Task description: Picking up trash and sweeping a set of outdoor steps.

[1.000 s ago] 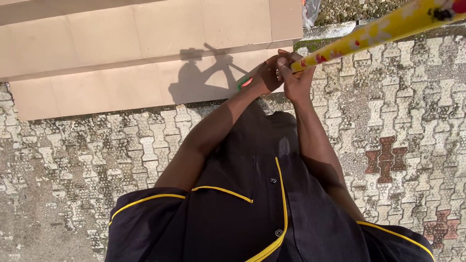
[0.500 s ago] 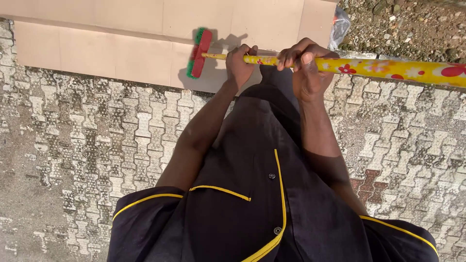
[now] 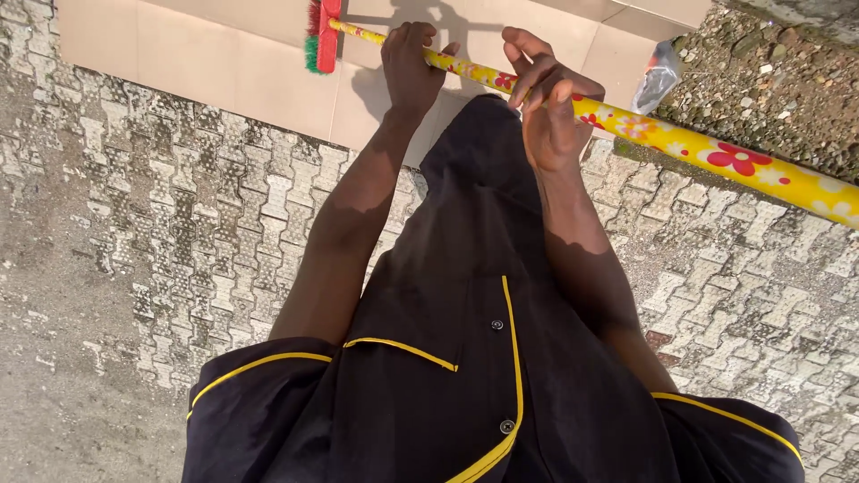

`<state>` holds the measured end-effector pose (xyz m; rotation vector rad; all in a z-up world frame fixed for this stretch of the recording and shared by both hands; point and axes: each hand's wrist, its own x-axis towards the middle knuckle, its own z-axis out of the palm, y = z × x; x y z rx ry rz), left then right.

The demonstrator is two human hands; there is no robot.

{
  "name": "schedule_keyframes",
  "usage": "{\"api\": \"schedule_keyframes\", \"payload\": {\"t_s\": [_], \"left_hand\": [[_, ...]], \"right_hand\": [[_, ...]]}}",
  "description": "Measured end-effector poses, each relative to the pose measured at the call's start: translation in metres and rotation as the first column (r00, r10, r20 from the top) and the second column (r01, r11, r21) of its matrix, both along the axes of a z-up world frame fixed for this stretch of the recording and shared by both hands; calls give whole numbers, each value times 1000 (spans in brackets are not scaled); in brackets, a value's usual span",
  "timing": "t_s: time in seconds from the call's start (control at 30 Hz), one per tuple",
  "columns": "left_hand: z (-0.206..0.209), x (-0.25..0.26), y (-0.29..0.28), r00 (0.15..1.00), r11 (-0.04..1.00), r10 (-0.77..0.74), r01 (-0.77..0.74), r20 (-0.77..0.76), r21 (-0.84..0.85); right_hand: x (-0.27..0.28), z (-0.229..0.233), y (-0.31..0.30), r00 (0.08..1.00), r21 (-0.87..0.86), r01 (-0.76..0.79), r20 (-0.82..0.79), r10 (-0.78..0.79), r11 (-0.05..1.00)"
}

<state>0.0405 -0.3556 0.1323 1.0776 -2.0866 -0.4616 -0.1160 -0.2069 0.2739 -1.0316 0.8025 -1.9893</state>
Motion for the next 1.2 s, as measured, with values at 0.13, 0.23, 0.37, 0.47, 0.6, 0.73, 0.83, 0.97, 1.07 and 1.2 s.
{"api": "schedule_keyframes", "payload": {"t_s": [0.13, 0.23, 0.37, 0.47, 0.6, 0.73, 0.83, 0.97, 1.07, 1.2], "left_hand": [[9, -5, -10, 999, 997, -40, 39, 4, 73], [10, -10, -11, 994, 976, -105, 100, 17, 195], [1, -9, -12, 985, 909, -164, 129, 57, 396], [-6, -7, -19, 981, 892, -189, 155, 39, 425], [-1, -8, -35, 973, 899, -216, 165, 84, 405], [-3, -4, -47, 963, 902, -269, 249, 9, 354], [-6, 1, -61, 945, 884, -325, 285, 47, 371], [24, 12, -78, 942, 892, -315, 252, 116, 374], [35, 21, -100, 954, 921, -283, 242, 97, 304], [42, 47, -132, 963, 859, -263, 206, 59, 468]], "right_hand": [[3, -15, -27, 999, 35, -25, 43, 24, 999], [12, -16, -32, 997, 119, -70, 49, 64, 990], [16, 2, -39, 993, 199, -109, -27, 117, 974], [13, 15, -42, 987, 215, -116, -81, 136, 970], [7, 49, -50, 987, 244, -103, -95, 129, 964], [6, 67, -57, 991, 193, -70, -98, 90, 979], [12, 81, -63, 997, 170, -28, -63, 39, 985], [27, 92, -78, 1000, 140, 24, -5, -23, 990], [37, 106, -101, 999, 76, 44, -20, -42, 996], [55, 123, -126, 995, 25, 61, -78, -59, 998]]}}
